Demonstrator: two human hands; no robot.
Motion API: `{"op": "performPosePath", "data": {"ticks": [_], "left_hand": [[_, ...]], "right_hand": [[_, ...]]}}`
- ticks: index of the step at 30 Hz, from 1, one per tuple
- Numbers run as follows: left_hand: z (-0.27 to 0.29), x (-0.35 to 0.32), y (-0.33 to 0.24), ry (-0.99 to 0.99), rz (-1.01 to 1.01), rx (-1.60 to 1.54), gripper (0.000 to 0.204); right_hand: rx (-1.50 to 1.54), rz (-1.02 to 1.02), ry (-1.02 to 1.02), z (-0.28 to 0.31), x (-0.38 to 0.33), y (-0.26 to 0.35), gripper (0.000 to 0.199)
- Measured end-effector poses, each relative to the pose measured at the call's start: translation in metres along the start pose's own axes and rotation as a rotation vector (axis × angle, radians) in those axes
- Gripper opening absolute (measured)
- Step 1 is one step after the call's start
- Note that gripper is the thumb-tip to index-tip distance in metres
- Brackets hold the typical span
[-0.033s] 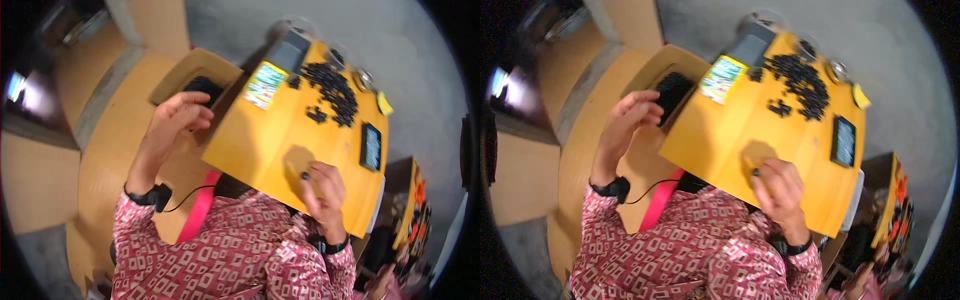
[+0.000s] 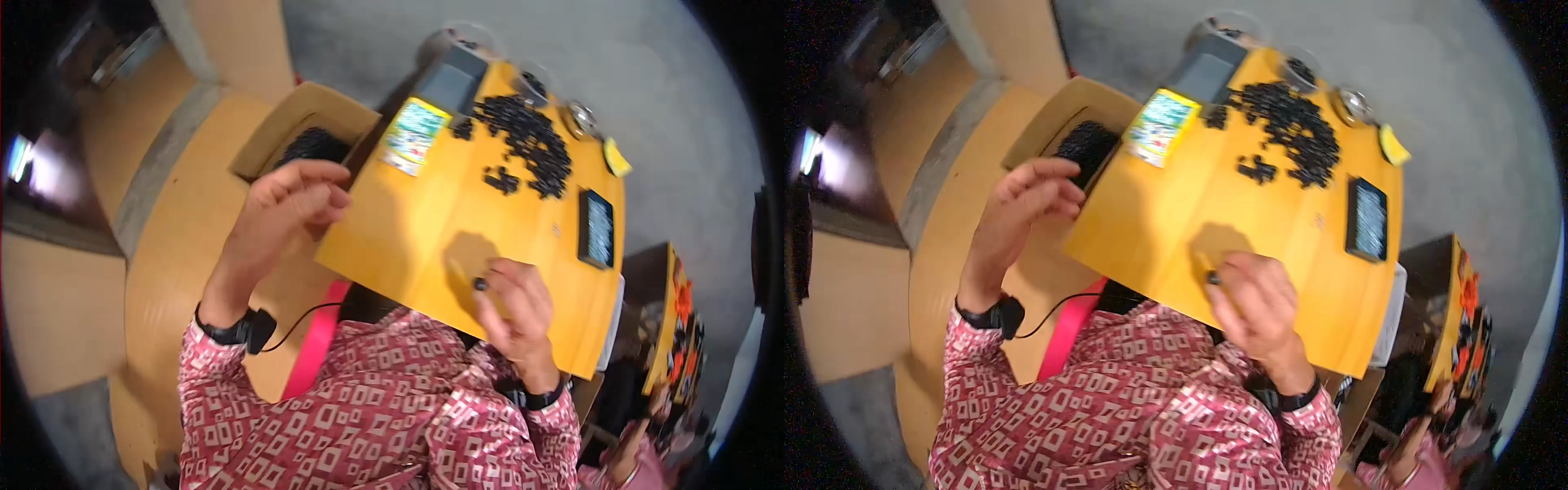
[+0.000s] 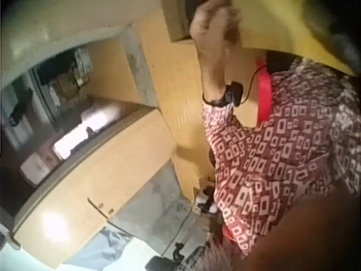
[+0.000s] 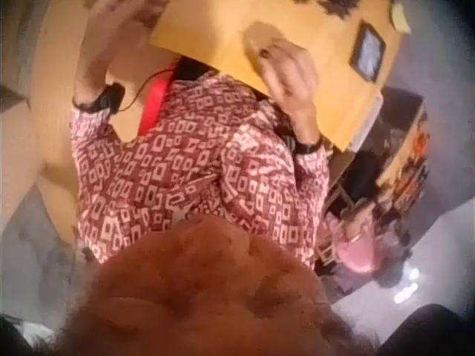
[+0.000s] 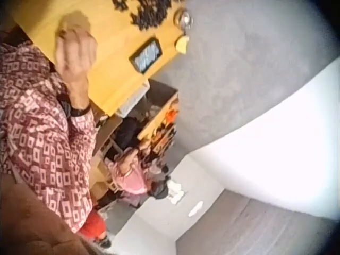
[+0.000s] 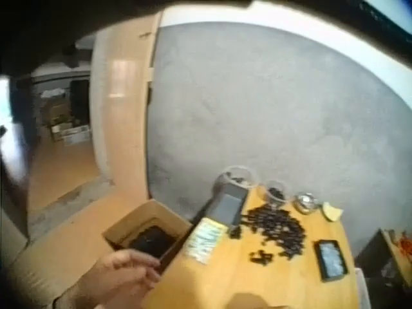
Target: The person assembles small components by hand, inserting tiny springs into black plastic parts one at a time at the table.
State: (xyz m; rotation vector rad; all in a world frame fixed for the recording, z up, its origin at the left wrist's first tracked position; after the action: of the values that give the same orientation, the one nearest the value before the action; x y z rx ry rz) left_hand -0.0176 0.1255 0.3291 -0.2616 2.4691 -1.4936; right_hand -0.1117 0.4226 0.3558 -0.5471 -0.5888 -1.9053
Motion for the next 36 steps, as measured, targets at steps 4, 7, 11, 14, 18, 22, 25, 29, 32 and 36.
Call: {"op": "performPosePath", "data": {"ticks": [4, 7, 11, 14, 18, 22, 25, 29, 32, 36], "left_hand": [[-0.075, 0.005, 0.023, 0.372, 0.098, 0.006, 0.029], [-0.111, 0.003, 0.042, 0.501, 0.22, -0.058, 0.027], [-0.135, 0.009, 0.064, 0.542, 0.267, -0.061, 0.023], [-0.149, 0.015, 0.08, 0.569, 0.256, -0.045, 0.021], [-0.153, 0.025, 0.092, 0.605, 0.317, -0.013, 0.022], [-0.149, 0.035, 0.089, 0.452, 0.386, 0.031, 0.023], [-0.142, 0.038, 0.093, 0.429, 0.413, -0.055, 0.024], [-0.132, 0.037, 0.104, 0.396, 0.437, -0.084, 0.027], [-0.129, 0.037, 0.106, 0.371, 0.443, -0.129, 0.028], [-0.12, 0.037, 0.114, 0.398, 0.421, -0.179, 0.027]], "right_hand": [[-0.053, 0.12, -0.076, 0.007, 0.004, 0.019, 0.023], [-0.039, 0.067, -0.138, 0.015, -0.007, 0.018, 0.026], [-0.061, 0.038, -0.161, 0.014, -0.022, 0.012, 0.027], [-0.096, -0.009, -0.196, 0.021, -0.036, 0.005, 0.027], [-0.093, -0.06, -0.165, 0.028, -0.043, -0.009, 0.022], [-0.173, -0.321, -0.143, 0.046, -0.042, -0.064, 0.019], [-0.302, -0.43, -0.072, 0.039, -0.045, -0.11, 0.022], [-0.594, -0.35, 0.139, 0.006, -0.044, -0.142, 0.026], [-0.677, -0.371, 0.269, -0.013, -0.046, -0.158, 0.025], [-0.554, -0.416, 0.179, -0.021, -0.045, -0.165, 0.016]]}}
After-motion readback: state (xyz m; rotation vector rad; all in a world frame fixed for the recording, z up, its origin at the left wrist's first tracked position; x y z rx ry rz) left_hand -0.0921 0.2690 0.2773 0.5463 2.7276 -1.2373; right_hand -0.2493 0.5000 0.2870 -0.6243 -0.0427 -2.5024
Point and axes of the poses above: each hand's wrist, its own x-axis towards the middle knuckle, its own z-axis out of the back of the hand, y = z × x, the point moved 3 cm from there along x, towards the middle knuckle, and after that the axes turned 13 degrees about -x, right-handed, at the moved point
